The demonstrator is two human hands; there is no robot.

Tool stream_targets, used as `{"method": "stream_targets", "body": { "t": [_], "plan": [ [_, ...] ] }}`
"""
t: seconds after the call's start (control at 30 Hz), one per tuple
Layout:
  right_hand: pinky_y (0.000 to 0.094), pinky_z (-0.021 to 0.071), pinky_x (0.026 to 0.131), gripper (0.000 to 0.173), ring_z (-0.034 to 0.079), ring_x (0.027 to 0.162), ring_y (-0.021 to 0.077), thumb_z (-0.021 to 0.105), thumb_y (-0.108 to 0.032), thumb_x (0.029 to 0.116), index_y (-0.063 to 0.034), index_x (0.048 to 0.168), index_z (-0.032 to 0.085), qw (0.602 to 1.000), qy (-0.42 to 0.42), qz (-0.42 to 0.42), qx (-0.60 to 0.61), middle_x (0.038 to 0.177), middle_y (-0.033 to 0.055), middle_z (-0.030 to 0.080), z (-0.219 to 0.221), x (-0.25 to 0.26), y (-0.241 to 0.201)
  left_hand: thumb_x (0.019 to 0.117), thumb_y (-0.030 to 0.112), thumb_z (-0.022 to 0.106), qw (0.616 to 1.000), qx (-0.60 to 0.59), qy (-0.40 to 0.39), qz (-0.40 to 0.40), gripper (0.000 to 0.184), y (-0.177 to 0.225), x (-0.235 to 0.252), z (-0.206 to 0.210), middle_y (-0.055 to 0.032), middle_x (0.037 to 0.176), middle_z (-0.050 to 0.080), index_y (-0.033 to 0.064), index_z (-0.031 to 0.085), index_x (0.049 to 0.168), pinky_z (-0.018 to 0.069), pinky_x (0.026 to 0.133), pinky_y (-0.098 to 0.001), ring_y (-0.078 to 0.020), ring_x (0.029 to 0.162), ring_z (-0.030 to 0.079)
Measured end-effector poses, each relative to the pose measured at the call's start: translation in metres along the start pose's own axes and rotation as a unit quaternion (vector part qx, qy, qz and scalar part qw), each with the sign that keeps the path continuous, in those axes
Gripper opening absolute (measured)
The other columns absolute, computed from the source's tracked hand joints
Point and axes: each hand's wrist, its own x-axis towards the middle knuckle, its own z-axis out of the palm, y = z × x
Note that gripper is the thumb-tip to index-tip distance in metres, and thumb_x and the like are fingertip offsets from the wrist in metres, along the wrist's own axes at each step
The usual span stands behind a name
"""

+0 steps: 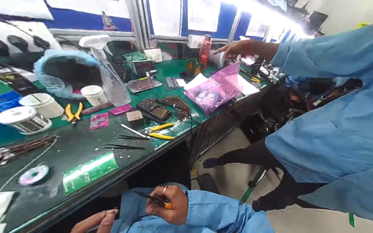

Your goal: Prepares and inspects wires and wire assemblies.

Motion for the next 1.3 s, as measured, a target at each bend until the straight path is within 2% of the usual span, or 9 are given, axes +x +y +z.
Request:
{"method": "stream_targets", "body": {
  "t": [0.1, 0.2, 0.27, 0.33, 0.37, 0.5, 0.63, 1.3],
  "plan": [
    [0.0396, 0.0583, 0.074, 0.03, 0.069, 0.078, 0.0206, 0.067, -0.021, 0.0989, 0.0079, 0.107, 0.067, 1.0, -0.009, 0.018, -0.011, 0.088, 0.0158, 0.071, 0.001, -0.001, -0.001, 0.0999, 0.009, 0.065, 1.0, -0.001, -0.008, -0.017, 0.015, 0.001, -0.004, 0.004, 0.0118, 0.102, 0.075, 0.0179, 0.072, 0.11, 0.0599, 0.078, -0.0205, -0.0028, 0.087, 0.071],
    [0.0384, 0.0572, 0.07, 0.029, 0.067, 0.073, 0.0191, 0.069, -0.022, 0.0977, 0.0058, 0.106, 0.067, 0.999, -0.027, 0.033, -0.018, 0.085, 0.0139, 0.07, 0.002, -0.001, -0.003, 0.1002, 0.015, 0.066, 1.0, 0.013, -0.011, -0.02, 0.015, 0.005, -0.006, 0.006, 0.0127, 0.102, 0.075, 0.0229, 0.073, 0.111, 0.0599, 0.077, -0.0193, -0.0027, 0.087, 0.071],
    [0.0357, 0.0569, 0.068, 0.028, 0.066, 0.072, 0.0172, 0.069, -0.021, 0.0975, 0.0058, 0.106, 0.067, 0.999, -0.031, 0.035, -0.013, 0.085, 0.0133, 0.07, 0.004, -0.001, -0.004, 0.0995, 0.018, 0.068, 0.999, 0.031, 0.002, -0.009, 0.013, 0.006, -0.007, 0.006, 0.0107, 0.101, 0.076, 0.0222, 0.073, 0.11, 0.0586, 0.073, -0.0181, -0.0035, 0.085, 0.071],
    [0.0353, 0.058, 0.074, 0.029, 0.067, 0.078, 0.0169, 0.068, -0.02, 0.098, 0.0063, 0.111, 0.067, 0.998, -0.037, 0.045, 0.001, 0.091, 0.0139, 0.07, 0.008, -0.004, -0.003, 0.0986, 0.02, 0.069, 0.999, 0.05, 0.018, 0.003, 0.011, 0.003, -0.009, 0.004, 0.009, 0.099, 0.076, 0.0215, 0.074, 0.108, 0.0574, 0.072, -0.0181, -0.0047, 0.084, 0.071],
    [0.035, 0.0582, 0.076, 0.03, 0.067, 0.08, 0.0168, 0.067, -0.02, 0.0983, 0.0066, 0.113, 0.066, 0.998, -0.04, 0.045, 0.006, 0.093, 0.0142, 0.07, 0.007, -0.002, -0.002, 0.0982, 0.021, 0.069, 0.998, 0.055, 0.024, 0.01, 0.01, 0.001, -0.006, 0.005, 0.0087, 0.098, 0.076, 0.0216, 0.074, 0.107, 0.0571, 0.073, -0.0187, -0.0051, 0.084, 0.071],
    [0.0324, 0.0571, 0.077, 0.03, 0.066, 0.081, 0.015, 0.066, -0.02, 0.0992, 0.0065, 0.114, 0.066, 0.998, -0.039, 0.05, 0.02, 0.092, 0.0137, 0.069, 0.008, 0.0, 0.003, 0.0964, 0.022, 0.071, 0.998, 0.05, 0.036, 0.012, 0.008, -0.002, -0.004, 0.007, 0.0063, 0.097, 0.076, 0.0213, 0.075, 0.103, 0.059, 0.08, -0.0237, -0.0096, 0.087, 0.072],
    [0.0309, 0.0572, 0.078, 0.03, 0.066, 0.083, 0.0138, 0.065, -0.02, 0.0993, 0.0062, 0.114, 0.066, 0.998, -0.031, 0.055, 0.021, 0.096, 0.0137, 0.07, 0.009, 0.0, 0.007, 0.0961, 0.023, 0.071, 0.999, 0.037, 0.037, 0.008, 0.008, -0.002, -0.006, 0.008, 0.0063, 0.097, 0.075, 0.0222, 0.076, 0.103, 0.0595, 0.082, -0.0249, -0.0101, 0.088, 0.072],
    [0.0315, 0.0572, 0.079, 0.026, 0.067, 0.083, 0.0145, 0.064, -0.013, 0.098, 0.0065, 0.114, 0.066, 0.997, -0.03, 0.058, 0.031, 0.096, 0.0144, 0.07, 0.007, 0.0, 0.013, 0.0958, 0.024, 0.071, 1.0, 0.006, 0.008, -0.004, 0.009, -0.005, -0.008, 0.01, 0.0061, 0.095, 0.075, 0.0232, 0.076, 0.103, 0.0607, 0.08, -0.024, -0.0101, 0.085, 0.072]
  ]
}}
